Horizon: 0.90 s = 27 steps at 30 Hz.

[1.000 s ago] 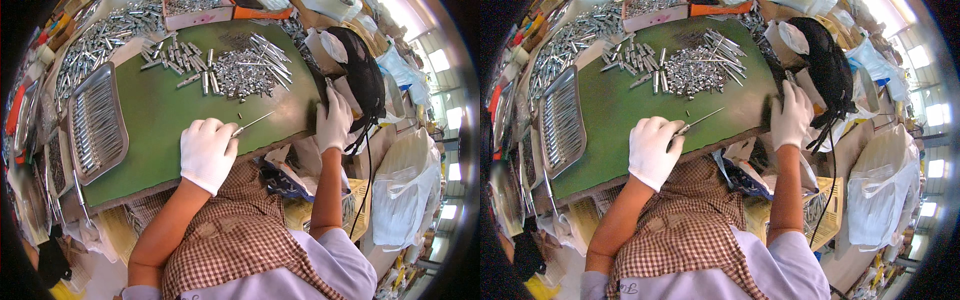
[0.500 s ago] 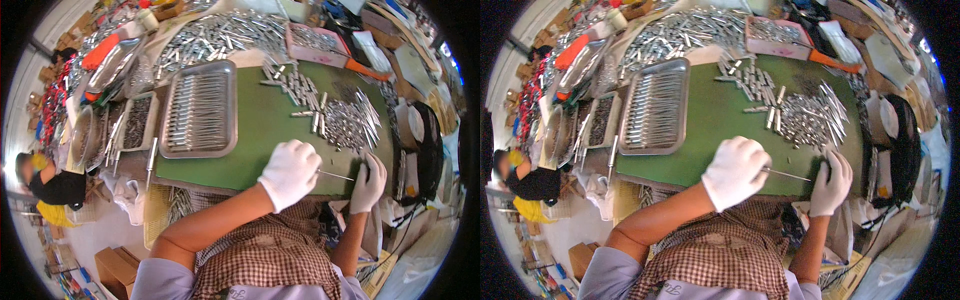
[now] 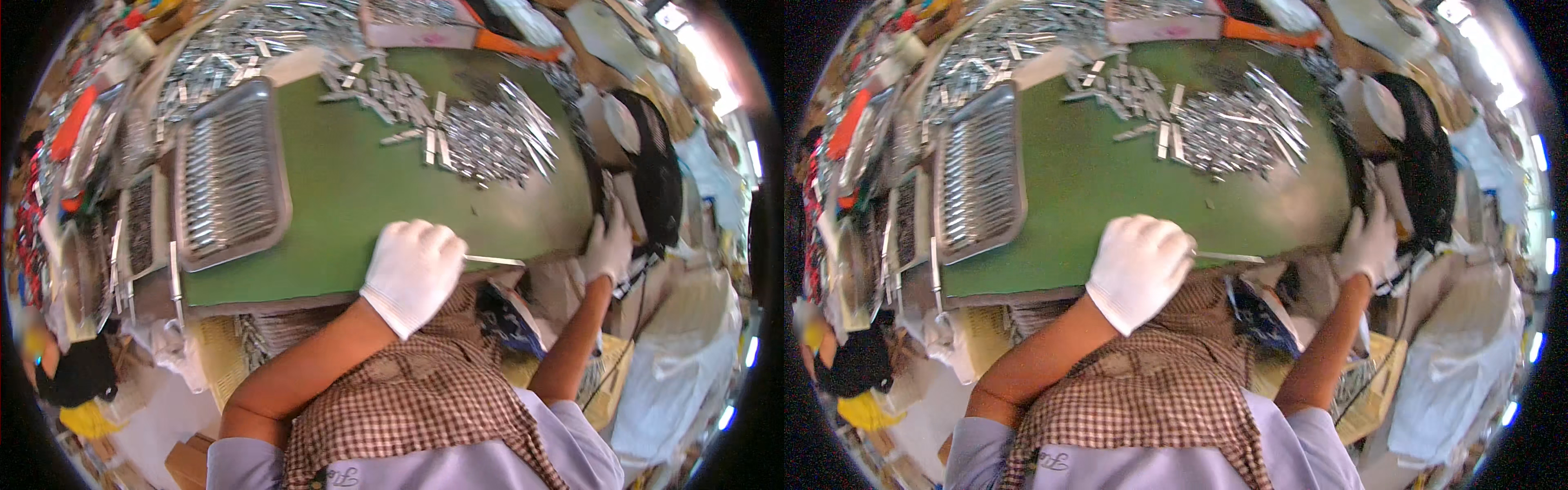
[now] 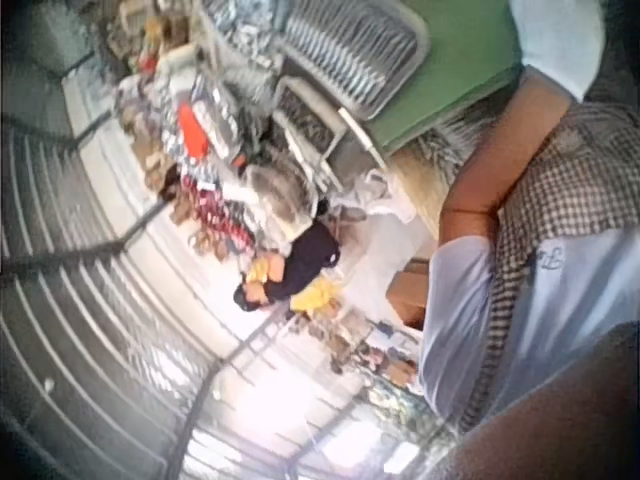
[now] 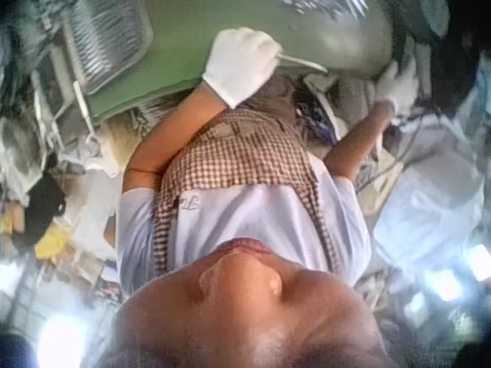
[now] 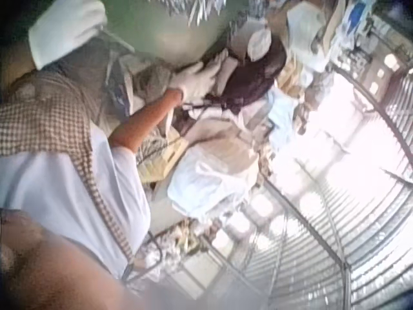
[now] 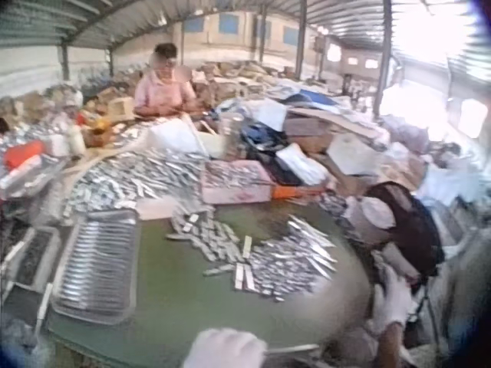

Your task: Assembling small metal pins and components on a factory workbench.

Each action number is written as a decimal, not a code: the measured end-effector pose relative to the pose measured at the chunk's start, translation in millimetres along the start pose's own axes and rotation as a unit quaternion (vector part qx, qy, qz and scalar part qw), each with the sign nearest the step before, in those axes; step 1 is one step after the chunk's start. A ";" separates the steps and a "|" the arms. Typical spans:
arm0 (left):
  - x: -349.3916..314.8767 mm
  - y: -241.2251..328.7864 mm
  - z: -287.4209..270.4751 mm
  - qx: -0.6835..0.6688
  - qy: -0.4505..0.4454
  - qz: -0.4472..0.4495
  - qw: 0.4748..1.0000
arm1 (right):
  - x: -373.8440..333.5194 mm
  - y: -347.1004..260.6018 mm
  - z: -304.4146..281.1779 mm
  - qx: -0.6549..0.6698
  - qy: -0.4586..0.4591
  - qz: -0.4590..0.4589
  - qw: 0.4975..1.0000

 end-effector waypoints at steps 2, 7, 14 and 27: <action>5.6 -2.1 7.8 0.010 0.004 -0.019 1.000 | 7.2 14.3 4.5 0.009 0.003 -0.015 1.000; 3.3 -6.0 5.2 -0.023 0.036 -0.052 0.998 | -6.7 19.3 -16.4 0.343 0.050 -0.009 0.938; -2.4 -9.5 -0.1 -0.007 0.065 -0.063 0.996 | -126.6 -118.0 -63.2 0.284 -0.068 -0.223 0.930; -3.3 -12.4 2.8 -0.014 0.069 -0.063 0.996 | -148.9 -130.0 -35.0 0.292 -0.161 -0.215 0.918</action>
Point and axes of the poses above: each hand's wrist, its own x-axis towards the middle knuckle, its own z-axis out of the palm, y = z × x, the point moved 10 cm from there along x, towards the middle knuckle, and after that the axes turned 1 degree about z, right-handed, at the moved point
